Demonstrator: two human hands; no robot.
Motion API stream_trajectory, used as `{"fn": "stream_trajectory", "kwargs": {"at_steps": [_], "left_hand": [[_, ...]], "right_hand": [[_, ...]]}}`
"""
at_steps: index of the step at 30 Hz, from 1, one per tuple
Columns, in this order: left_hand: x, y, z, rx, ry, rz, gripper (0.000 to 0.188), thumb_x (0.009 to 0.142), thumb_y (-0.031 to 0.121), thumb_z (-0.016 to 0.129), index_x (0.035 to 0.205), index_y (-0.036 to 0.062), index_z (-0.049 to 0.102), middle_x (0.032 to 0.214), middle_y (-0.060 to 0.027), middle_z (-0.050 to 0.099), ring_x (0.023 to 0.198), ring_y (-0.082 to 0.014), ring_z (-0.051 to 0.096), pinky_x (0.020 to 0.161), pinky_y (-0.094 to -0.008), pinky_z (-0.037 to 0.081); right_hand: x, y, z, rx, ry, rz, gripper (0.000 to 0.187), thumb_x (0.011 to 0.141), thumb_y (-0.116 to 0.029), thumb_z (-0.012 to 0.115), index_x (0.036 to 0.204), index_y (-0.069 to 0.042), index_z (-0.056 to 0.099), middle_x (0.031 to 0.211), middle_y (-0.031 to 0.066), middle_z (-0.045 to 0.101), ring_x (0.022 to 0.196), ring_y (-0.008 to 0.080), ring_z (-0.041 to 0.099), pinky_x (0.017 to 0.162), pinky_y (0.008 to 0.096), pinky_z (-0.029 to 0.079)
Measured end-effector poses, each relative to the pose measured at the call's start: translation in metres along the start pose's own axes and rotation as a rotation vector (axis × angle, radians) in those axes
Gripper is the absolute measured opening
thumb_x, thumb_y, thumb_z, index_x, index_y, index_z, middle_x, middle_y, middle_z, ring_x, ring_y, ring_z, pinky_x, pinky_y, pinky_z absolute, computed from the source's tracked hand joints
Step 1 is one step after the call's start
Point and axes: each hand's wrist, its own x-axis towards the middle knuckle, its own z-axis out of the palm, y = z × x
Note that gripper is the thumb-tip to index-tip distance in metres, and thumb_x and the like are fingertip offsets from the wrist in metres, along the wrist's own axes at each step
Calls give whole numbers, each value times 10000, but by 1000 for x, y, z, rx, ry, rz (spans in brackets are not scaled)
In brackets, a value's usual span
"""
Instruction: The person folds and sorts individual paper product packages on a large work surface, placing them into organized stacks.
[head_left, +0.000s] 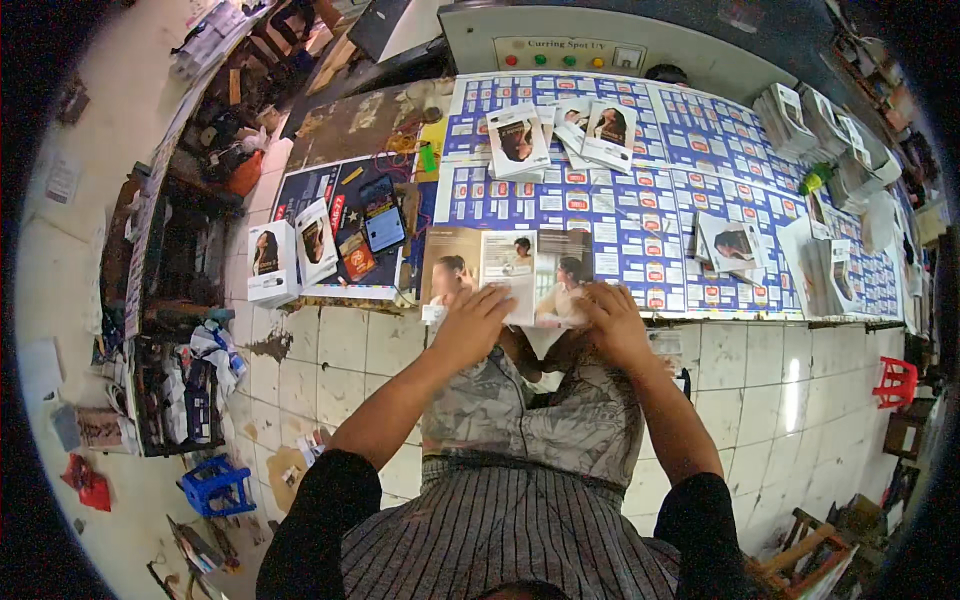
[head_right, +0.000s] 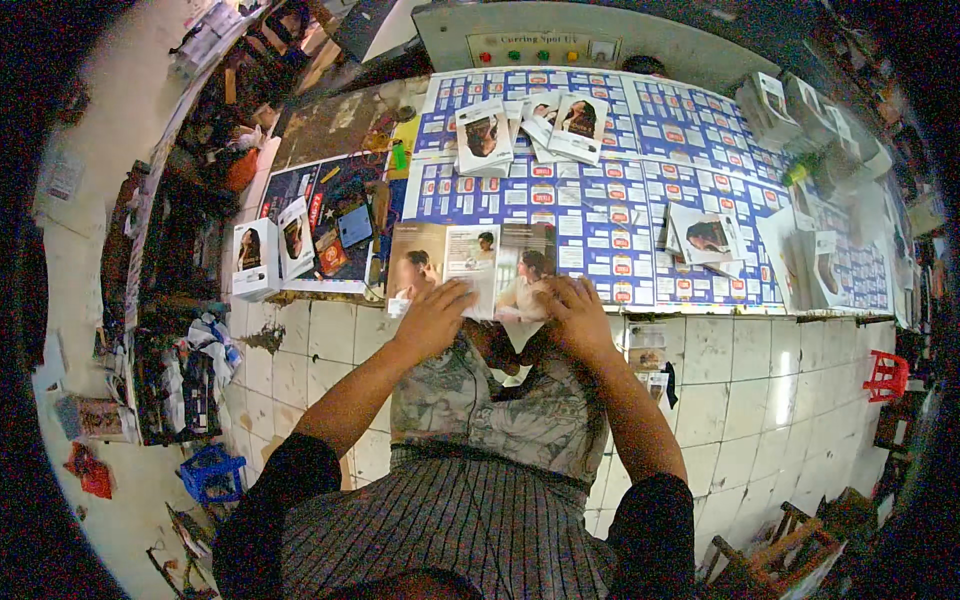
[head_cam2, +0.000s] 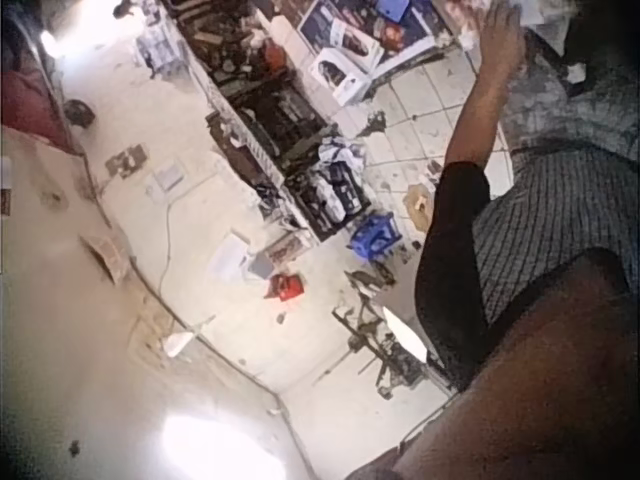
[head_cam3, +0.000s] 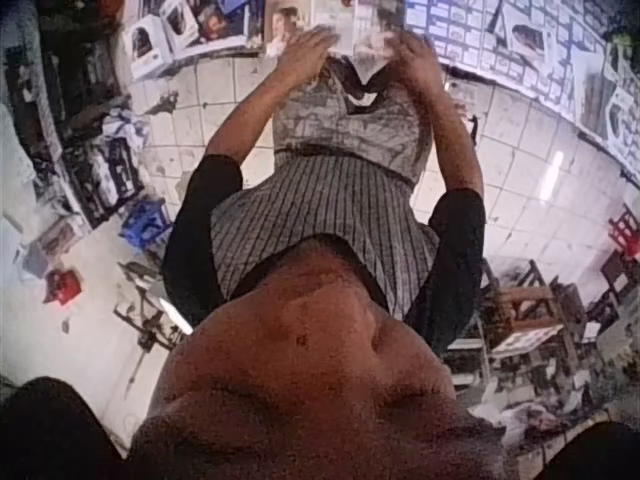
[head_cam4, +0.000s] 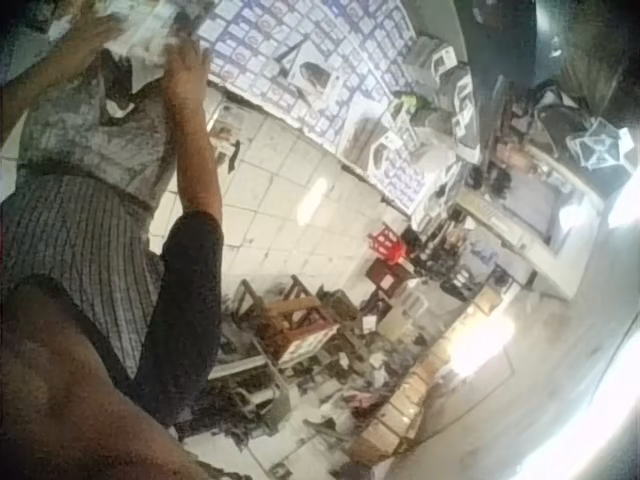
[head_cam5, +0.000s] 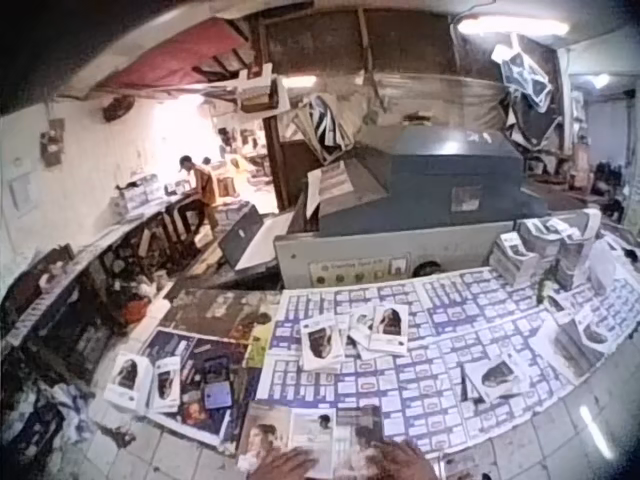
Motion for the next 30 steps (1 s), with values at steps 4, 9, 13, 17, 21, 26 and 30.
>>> {"fn": "stream_trajectory", "kwargs": {"at_steps": [4, 9, 13, 17, 21, 26, 30], "left_hand": [[18, 15, -37, -352, 333, -79, 376, 920, 144, 603, 1291, 92, 607, 1220, -127, 659, 1089, -350, 626, 920, -449, 502], [50, 28, -132, -866, 209, -236, 358, 976, 221, 587, 1280, 32, 595, 1097, -187, 693, 981, -373, 671, 840, -407, 523], [91, -9, -143, -789, 98, -195, 479, 935, 297, 658, 1325, 36, 565, 1187, -199, 676, 1031, -368, 678, 878, -405, 531], [115, -2, -104, -253, 123, -226, 537, 932, 376, 628, 1384, 100, 535, 1386, -146, 567, 1266, -350, 531, 1081, -513, 380], [105, -1, -36, -120, -46, -110, 538, 948, 428, 575, 1408, 155, 526, 1507, -112, 451, 1440, -333, 326, 1163, -607, 192], [74, -10, 13, -203, -1, -75, 521, 972, 456, 524, 1391, 146, 542, 1533, -103, 422, 1443, -359, 315, 1148, -581, 228], [80, -8, 15, -170, 64, -5, 535, 977, 449, 514, 1408, 131, 519, 1559, -105, 380, 1470, -337, 271, 1153, -574, 224]], "right_hand": [[18, -13, -44, 201, 333, 74, 418, 752, -38, 731, 1164, -68, 665, 1264, 146, 616, 1200, 341, 566, 1024, 470, 440], [51, -31, -124, 444, 492, 140, 294, 859, -130, 703, 1145, -62, 679, 1124, 145, 678, 1069, 350, 630, 905, 417, 499], [51, -3, -122, 643, 282, 402, 295, 892, -157, 677, 1143, -2, 658, 969, 180, 702, 868, 300, 672, 799, 363, 508], [45, 25, -84, 811, 309, 628, 292, 889, -149, 654, 1123, 26, 652, 969, 174, 710, 847, 237, 662, 778, 354, 502], [38, 53, -49, 627, 337, 705, 313, 870, -142, 655, 1128, 35, 641, 952, 171, 712, 839, 244, 669, 789, 370, 506], [51, 29, -61, 958, 261, 676, 479, 934, -306, 655, 1308, -14, 589, 1178, 161, 670, 996, 325, 648, 840, 397, 500], [51, 33, -29, 620, 206, 305, 500, 972, -390, 595, 1377, -97, 571, 1430, 206, 494, 1339, 362, 462, 1082, 423, 387]]}}
